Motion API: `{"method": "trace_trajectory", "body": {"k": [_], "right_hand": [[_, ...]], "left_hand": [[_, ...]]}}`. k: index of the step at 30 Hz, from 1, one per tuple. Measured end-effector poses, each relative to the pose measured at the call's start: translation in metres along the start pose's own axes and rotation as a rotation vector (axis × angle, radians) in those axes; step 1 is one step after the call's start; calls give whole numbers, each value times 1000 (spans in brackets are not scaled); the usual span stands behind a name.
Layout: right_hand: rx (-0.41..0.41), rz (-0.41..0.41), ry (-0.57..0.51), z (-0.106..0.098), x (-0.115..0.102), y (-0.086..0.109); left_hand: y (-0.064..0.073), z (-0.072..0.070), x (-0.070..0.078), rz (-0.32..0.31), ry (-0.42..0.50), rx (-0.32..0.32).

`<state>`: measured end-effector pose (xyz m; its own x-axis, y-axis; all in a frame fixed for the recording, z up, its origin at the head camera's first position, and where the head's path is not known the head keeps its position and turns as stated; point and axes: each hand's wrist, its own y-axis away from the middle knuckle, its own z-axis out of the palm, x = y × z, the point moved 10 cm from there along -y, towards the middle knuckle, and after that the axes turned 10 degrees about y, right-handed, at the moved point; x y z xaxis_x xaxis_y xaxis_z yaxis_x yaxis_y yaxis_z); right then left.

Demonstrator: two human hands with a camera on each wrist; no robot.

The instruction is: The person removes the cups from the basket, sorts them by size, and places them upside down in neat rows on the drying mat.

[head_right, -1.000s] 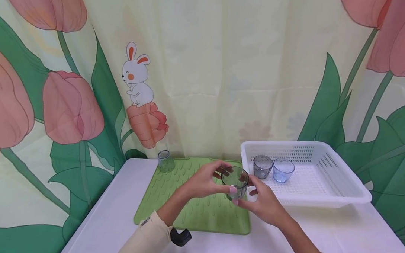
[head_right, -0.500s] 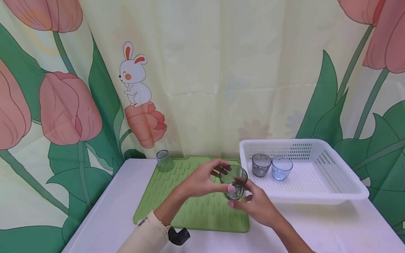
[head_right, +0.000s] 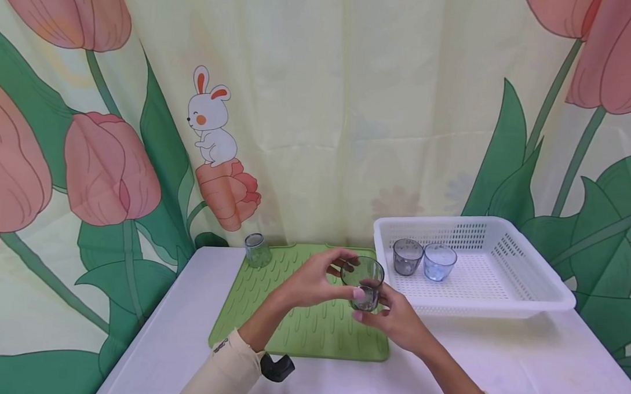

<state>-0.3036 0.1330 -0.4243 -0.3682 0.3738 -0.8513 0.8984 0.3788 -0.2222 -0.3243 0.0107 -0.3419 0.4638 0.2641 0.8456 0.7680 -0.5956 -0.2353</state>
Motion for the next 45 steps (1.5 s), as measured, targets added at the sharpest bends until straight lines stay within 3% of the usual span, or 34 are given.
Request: {"method": "trace_trajectory", "body": {"k": [10,45], "right_hand": [[17,-44,-9,-5,-4,3],[15,-23,14,-17,-8,11]], "left_hand": [[5,-2,-9,-5,-8,-31],[26,-5,-33,-57,2,-120]]}}
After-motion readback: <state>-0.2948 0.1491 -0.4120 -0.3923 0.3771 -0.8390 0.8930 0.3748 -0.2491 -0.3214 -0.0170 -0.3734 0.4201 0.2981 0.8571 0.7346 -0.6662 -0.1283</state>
